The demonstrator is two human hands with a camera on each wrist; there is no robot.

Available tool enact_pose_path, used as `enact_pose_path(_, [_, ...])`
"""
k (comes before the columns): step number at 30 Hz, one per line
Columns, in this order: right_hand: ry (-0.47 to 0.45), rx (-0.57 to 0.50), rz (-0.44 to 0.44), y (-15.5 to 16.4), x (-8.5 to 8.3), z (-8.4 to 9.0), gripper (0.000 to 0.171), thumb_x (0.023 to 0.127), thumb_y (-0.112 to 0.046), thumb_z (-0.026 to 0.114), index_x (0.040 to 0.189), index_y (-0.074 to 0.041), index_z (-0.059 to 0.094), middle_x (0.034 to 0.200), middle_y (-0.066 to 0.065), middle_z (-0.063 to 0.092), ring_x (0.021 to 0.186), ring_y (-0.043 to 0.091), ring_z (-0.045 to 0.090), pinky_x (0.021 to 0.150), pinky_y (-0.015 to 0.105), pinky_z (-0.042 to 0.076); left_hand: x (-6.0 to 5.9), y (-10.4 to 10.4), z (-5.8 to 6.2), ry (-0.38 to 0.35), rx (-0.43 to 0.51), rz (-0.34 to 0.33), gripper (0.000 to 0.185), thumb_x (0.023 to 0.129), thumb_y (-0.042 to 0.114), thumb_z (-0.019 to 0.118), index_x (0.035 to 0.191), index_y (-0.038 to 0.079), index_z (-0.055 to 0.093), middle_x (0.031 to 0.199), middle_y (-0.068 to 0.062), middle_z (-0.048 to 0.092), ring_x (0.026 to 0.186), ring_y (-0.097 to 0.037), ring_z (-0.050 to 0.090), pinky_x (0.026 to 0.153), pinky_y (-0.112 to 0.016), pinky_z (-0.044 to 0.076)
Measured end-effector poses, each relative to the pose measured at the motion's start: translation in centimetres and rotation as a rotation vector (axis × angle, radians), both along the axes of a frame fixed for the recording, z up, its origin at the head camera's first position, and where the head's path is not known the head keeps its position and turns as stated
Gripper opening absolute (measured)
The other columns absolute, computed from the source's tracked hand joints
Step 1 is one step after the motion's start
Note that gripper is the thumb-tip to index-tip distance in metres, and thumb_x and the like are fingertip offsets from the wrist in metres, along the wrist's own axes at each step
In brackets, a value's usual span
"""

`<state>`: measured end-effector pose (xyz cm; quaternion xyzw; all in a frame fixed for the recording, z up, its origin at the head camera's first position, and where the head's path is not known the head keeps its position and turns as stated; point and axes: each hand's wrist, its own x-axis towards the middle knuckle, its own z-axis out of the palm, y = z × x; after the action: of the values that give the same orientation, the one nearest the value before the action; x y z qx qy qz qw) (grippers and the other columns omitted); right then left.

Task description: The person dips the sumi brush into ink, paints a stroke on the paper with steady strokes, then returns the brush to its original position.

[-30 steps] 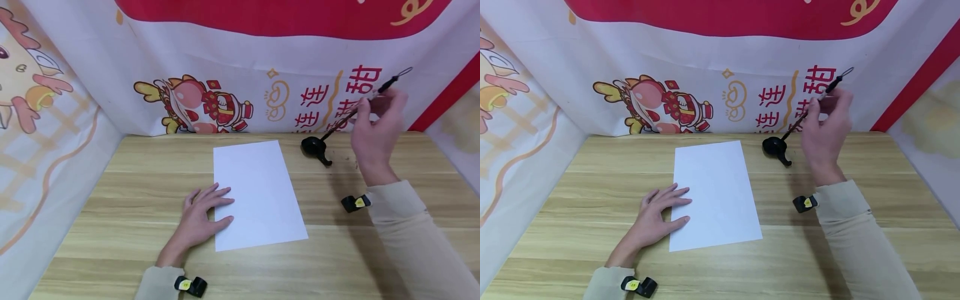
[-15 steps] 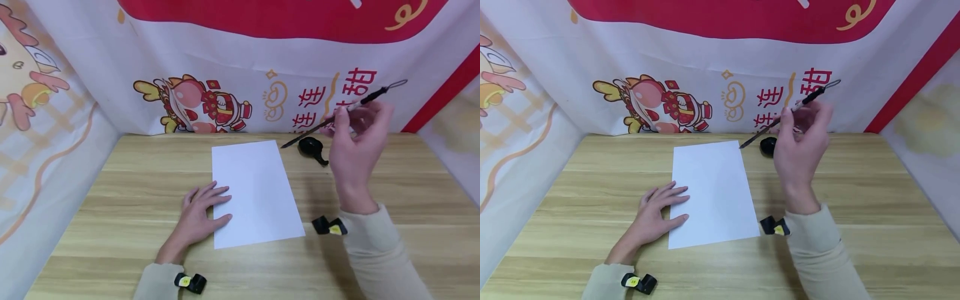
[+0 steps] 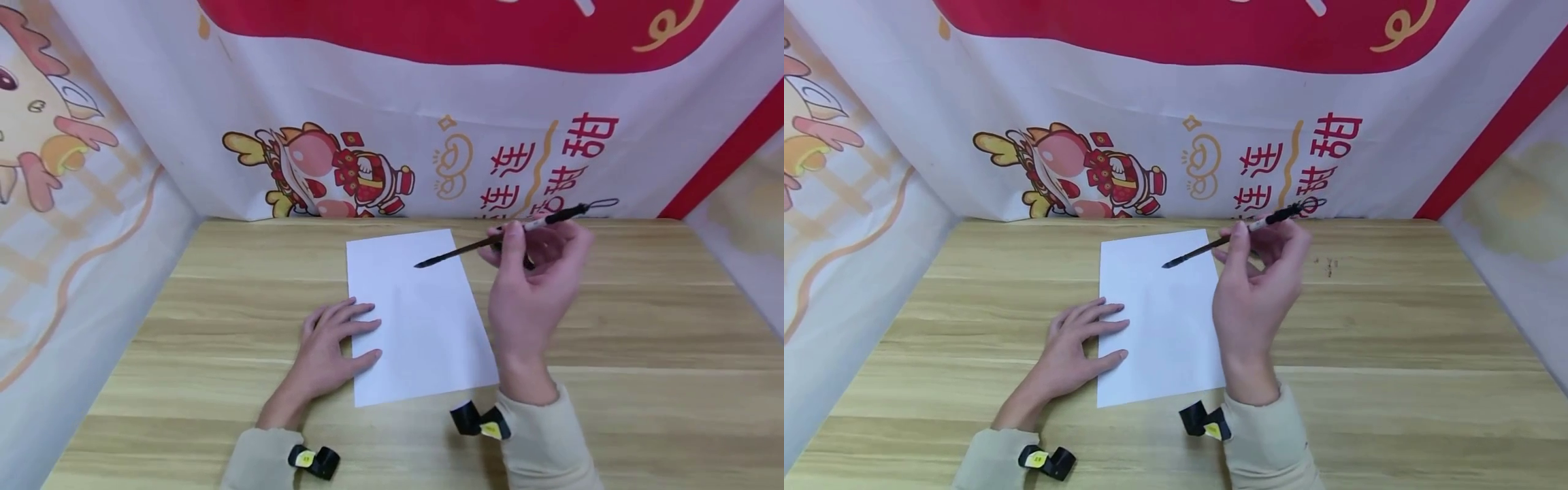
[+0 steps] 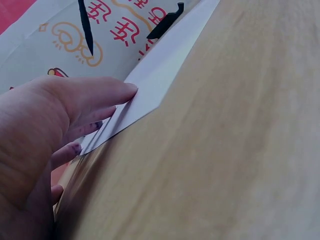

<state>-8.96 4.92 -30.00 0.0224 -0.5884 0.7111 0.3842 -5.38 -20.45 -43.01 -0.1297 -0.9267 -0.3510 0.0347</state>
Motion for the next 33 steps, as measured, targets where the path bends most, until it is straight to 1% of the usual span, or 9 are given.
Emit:
enact_pose_path(3, [0.001, 0.023, 0.006, -0.7, -0.2, -0.8, 0.023, 0.105, -0.007, 0.067, 0.123, -0.006, 0.054, 0.106, 0.014, 0.068, 0.095, 0.033, 0.076, 0.070, 0.035, 0.067, 0.0, 0.1, -0.1, -0.011, -0.013, 0.007, 0.045, 0.090, 0.032, 0.088, 0.133, 0.024, 0.078, 0.157, 0.003, 0.061, 0.154, -0.032, 0.042, 0.126, -0.067, 0.014])
enact_pose_path(5, [0.002, 0.029, 0.024, -1.0, -0.2, -1.2, 0.022, 0.105, -0.007, 0.067, 0.123, -0.006, 0.053, 0.107, 0.013, 0.067, 0.095, 0.030, 0.076, 0.071, 0.035, 0.068, 0.0, 0.2, -0.1, -0.018, -0.021, 0.010, 0.046, 0.090, 0.033, 0.088, 0.133, 0.024, 0.078, 0.156, 0.004, 0.061, 0.151, -0.032, 0.043, 0.126, -0.067, 0.013])
enact_pose_path(6, [0.004, 0.038, 0.033, -1.2, -0.2, -1.4, 0.023, 0.106, -0.007, 0.066, 0.124, -0.004, 0.052, 0.107, 0.013, 0.066, 0.095, 0.029, 0.076, 0.072, 0.035, 0.068, 0.0, 0.2, -0.2, -0.019, -0.025, 0.010, 0.046, 0.090, 0.033, 0.088, 0.133, 0.025, 0.078, 0.156, 0.004, 0.061, 0.151, -0.032, 0.043, 0.126, -0.067, 0.013])
enact_pose_path(8, [0.007, 0.044, 0.056, -1.4, -0.1, -1.5, 0.023, 0.106, -0.008, 0.065, 0.124, -0.003, 0.051, 0.108, 0.012, 0.066, 0.097, 0.028, 0.076, 0.074, 0.035, 0.068, 0.0, 0.2, -0.2, -0.013, -0.027, 0.005, 0.045, 0.090, 0.033, 0.088, 0.133, 0.025, 0.078, 0.156, 0.004, 0.061, 0.150, -0.032, 0.044, 0.126, -0.067, 0.014])
enact_pose_path(14, [0.010, 0.074, 0.111, -2.6, 0.2, -1.8, 0.023, 0.107, -0.008, 0.064, 0.125, -0.002, 0.051, 0.108, 0.007, 0.064, 0.101, 0.030, 0.076, 0.078, 0.036, 0.068, 0.0, 0.0, -0.3, 0.017, -0.020, 0.001, 0.047, 0.089, 0.030, 0.088, 0.134, 0.024, 0.077, 0.155, 0.005, 0.063, 0.151, -0.031, 0.047, 0.125, -0.067, 0.016])
enact_pose_path(19, [0.009, 0.122, 0.143, -3.7, 0.1, -2.3, 0.028, 0.108, -0.006, 0.063, 0.126, 0.008, 0.047, 0.108, 0.004, 0.063, 0.100, 0.025, 0.077, 0.079, 0.036, 0.068, 0.2, -0.2, -0.4, 0.031, -0.009, 0.022, 0.052, 0.085, 0.033, 0.090, 0.135, 0.023, 0.076, 0.154, 0.005, 0.065, 0.152, -0.030, 0.050, 0.128, -0.063, 0.015])
enact_pose_path(22, [-0.001, 0.132, 0.158, -4.2, -0.2, -2.9, 0.029, 0.108, -0.005, 0.063, 0.125, 0.011, 0.046, 0.108, 0.003, 0.062, 0.099, 0.024, 0.077, 0.078, 0.036, 0.068, 0.3, -0.2, -0.4, 0.019, 0.007, 0.037, 0.050, 0.085, 0.034, 0.091, 0.132, 0.023, 0.077, 0.155, 0.006, 0.064, 0.153, -0.028, 0.050, 0.130, -0.062, 0.013])
enact_pose_path(28, [-0.025, 0.114, 0.196, -4.8, -0.5, -4.0, 0.028, 0.107, -0.005, 0.064, 0.126, 0.008, 0.048, 0.114, 0.010, 0.063, 0.099, 0.023, 0.077, 0.079, 0.035, 0.068, 0.2, 0.1, -0.4, 0.010, 0.034, 0.042, 0.048, 0.084, 0.034, 0.091, 0.130, 0.023, 0.079, 0.155, 0.007, 0.064, 0.154, -0.027, 0.049, 0.131, -0.063, 0.012])
enact_pose_path(33, [-0.025, 0.147, 0.206, -5.1, -0.6, -4.7, 0.030, 0.107, -0.006, 0.063, 0.128, 0.008, 0.047, 0.117, 0.019, 0.063, 0.102, 0.023, 0.077, 0.080, 0.033, 0.068, 0.1, 0.2, -0.3, 0.003, 0.024, 0.047, 0.048, 0.084, 0.034, 0.091, 0.130, 0.023, 0.079, 0.155, 0.007, 0.065, 0.155, -0.027, 0.049, 0.131, -0.062, 0.013])
